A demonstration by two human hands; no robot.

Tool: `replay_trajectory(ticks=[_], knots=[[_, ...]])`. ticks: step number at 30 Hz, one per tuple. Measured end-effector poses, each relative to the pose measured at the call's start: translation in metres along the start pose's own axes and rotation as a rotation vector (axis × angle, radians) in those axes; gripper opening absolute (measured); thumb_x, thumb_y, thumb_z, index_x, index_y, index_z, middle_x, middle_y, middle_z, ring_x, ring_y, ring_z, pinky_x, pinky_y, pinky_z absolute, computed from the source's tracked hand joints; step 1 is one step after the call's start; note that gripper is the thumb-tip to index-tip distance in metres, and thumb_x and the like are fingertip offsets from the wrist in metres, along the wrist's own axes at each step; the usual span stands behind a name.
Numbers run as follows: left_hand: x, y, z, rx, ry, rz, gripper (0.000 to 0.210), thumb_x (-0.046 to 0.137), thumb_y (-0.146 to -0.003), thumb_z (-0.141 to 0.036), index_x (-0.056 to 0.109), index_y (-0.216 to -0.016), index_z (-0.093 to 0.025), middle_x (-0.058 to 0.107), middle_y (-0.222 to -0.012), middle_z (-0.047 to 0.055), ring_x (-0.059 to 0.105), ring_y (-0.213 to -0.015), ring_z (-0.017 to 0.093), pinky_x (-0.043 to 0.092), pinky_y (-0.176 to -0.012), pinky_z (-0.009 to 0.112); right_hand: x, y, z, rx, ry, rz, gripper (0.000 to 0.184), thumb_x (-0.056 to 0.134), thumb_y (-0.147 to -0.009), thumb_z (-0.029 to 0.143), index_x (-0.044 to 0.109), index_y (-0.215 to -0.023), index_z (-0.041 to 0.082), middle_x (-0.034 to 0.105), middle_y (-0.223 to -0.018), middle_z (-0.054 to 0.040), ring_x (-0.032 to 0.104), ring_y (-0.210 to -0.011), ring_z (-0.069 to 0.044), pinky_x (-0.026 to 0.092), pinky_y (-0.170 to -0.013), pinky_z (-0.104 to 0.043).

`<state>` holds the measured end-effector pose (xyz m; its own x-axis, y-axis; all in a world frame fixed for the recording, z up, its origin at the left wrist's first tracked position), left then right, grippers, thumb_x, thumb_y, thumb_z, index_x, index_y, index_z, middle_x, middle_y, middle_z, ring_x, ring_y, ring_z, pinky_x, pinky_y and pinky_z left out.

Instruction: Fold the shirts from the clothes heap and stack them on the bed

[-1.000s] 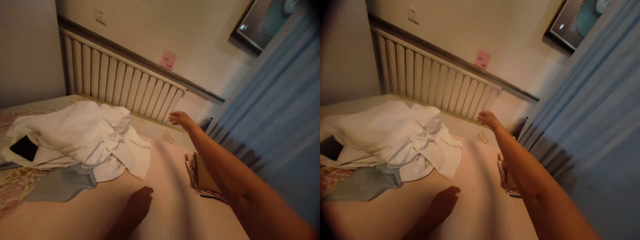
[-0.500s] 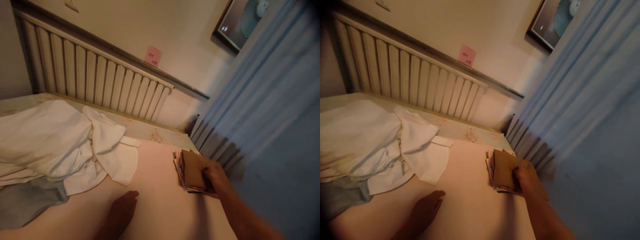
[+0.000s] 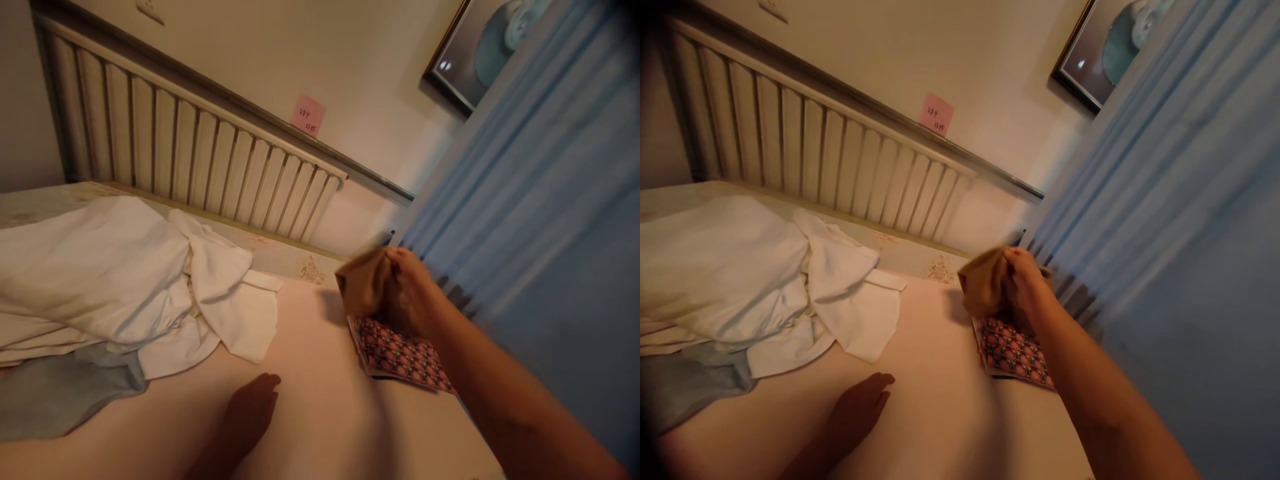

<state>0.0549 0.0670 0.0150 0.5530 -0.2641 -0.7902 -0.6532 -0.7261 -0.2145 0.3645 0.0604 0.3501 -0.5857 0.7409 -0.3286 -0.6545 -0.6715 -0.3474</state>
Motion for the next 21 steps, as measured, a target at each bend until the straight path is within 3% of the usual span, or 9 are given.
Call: replay_trajectory(ticks=[5,7,9,10,12,13,14,17,21], knots=[[0.007,0.002,0.006,0.034,-0.041,-0.079,0.039,0.037,-0.088,-0.026,0.067,-0.114,-0.023,0.07,-0.12,0.005,0.064,-0.112,0.023,0.049,-0.1,0.04,0.117,-0.024,0.118,-0.18,-0.195,0.14,0.016,0.06,-0.08,0.025,0.05,-0.068,0.021,0.047,-0.058,0.0086,0.047,-0.052,-0.006,0.044,-0.057,-0.019],[0.008,0.003,0.007,0.045,-0.041,-0.101,0.039,0.038,-0.088,-0.027,0.067,-0.113,-0.023,0.071,-0.118,0.005,0.065,-0.111,0.023,0.05,-0.099,0.04,0.158,-0.02,0.155,-0.32,-0.417,0.334,0.012,0.059,-0.083,0.025,0.05,-0.076,0.022,0.053,-0.066,0.0076,0.055,-0.059,-0.007,0.049,-0.067,-0.022],[0.006,0.004,0.007,0.035,-0.029,-0.112,0.038,0.039,-0.088,-0.028,0.067,-0.113,-0.024,0.071,-0.117,0.004,0.065,-0.11,0.022,0.05,-0.099,0.038,0.179,-0.015,0.166,-0.362,-0.462,0.475,0.006,0.056,-0.087,0.027,0.052,-0.088,0.022,0.06,-0.077,0.0048,0.062,-0.071,-0.009,0.051,-0.076,-0.026],[0.004,0.004,0.006,0.025,-0.018,-0.105,0.038,0.04,-0.087,-0.027,0.067,-0.113,-0.025,0.071,-0.117,0.004,0.065,-0.109,0.022,0.049,-0.1,0.037,0.179,-0.015,0.158,-0.349,-0.349,0.481,0.007,0.054,-0.089,0.027,0.053,-0.094,0.023,0.062,-0.082,0.0038,0.064,-0.075,-0.009,0.051,-0.078,-0.027],[0.002,0.004,0.004,0.003,0.004,-0.068,0.037,0.04,-0.087,-0.027,0.067,-0.113,-0.025,0.07,-0.118,0.004,0.064,-0.111,0.022,0.049,-0.1,0.036,0.159,-0.019,0.121,-0.271,0.063,0.373,0.012,0.053,-0.091,0.026,0.056,-0.102,0.023,0.064,-0.088,0.0029,0.064,-0.08,-0.009,0.051,-0.078,-0.025],[0.001,0.003,0.003,-0.007,0.011,-0.048,0.037,0.04,-0.088,-0.026,0.067,-0.114,-0.025,0.07,-0.12,0.004,0.064,-0.112,0.022,0.049,-0.1,0.036,0.139,-0.021,0.094,-0.204,0.373,0.282,0.012,0.054,-0.091,0.027,0.057,-0.102,0.023,0.065,-0.088,0.0035,0.064,-0.082,-0.009,0.05,-0.078,-0.023],[0.0,0.003,0.002,-0.016,0.014,-0.032,0.038,0.04,-0.088,-0.026,0.066,-0.115,-0.024,0.069,-0.121,0.004,0.063,-0.113,0.022,0.048,-0.1,0.037,0.116,-0.021,0.065,-0.143,0.493,0.24,0.011,0.059,-0.088,0.025,0.06,-0.098,0.02,0.065,-0.088,0.001,0.064,-0.085,-0.013,0.05,-0.079,-0.025],[-0.002,0.003,0.0,-0.035,0.012,-0.009,0.038,0.039,-0.088,-0.025,0.065,-0.117,-0.024,0.067,-0.124,0.005,0.062,-0.115,0.022,0.046,-0.102,0.038,0.043,-0.004,-0.023,0.001,0.702,0.159,0.008,0.068,-0.083,0.02,0.064,-0.084,0.014,0.065,-0.086,-0.0057,0.063,-0.092,-0.022,0.05,-0.081,-0.031],[-0.003,0.001,-0.002,-0.043,0.016,0.022,0.039,0.038,-0.088,-0.022,0.065,-0.116,-0.022,0.068,-0.123,0.006,0.063,-0.113,0.022,0.048,-0.099,0.037,-0.035,0.042,-0.112,0.131,0.904,0.046,0.022,0.062,-0.09,0.035,0.063,-0.109,0.023,0.061,-0.115,-0.0044,0.061,-0.103,-0.021,0.052,-0.082,-0.032]])
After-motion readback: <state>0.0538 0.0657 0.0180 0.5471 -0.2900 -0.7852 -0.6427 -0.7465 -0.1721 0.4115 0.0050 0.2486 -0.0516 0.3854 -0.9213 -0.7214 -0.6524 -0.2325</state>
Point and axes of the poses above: each hand's wrist, its own y-axis away from the middle knuckle, its own x-axis out of the palm, z = x × y, the point moved 5 cm from there along -y, towards the middle knuckle
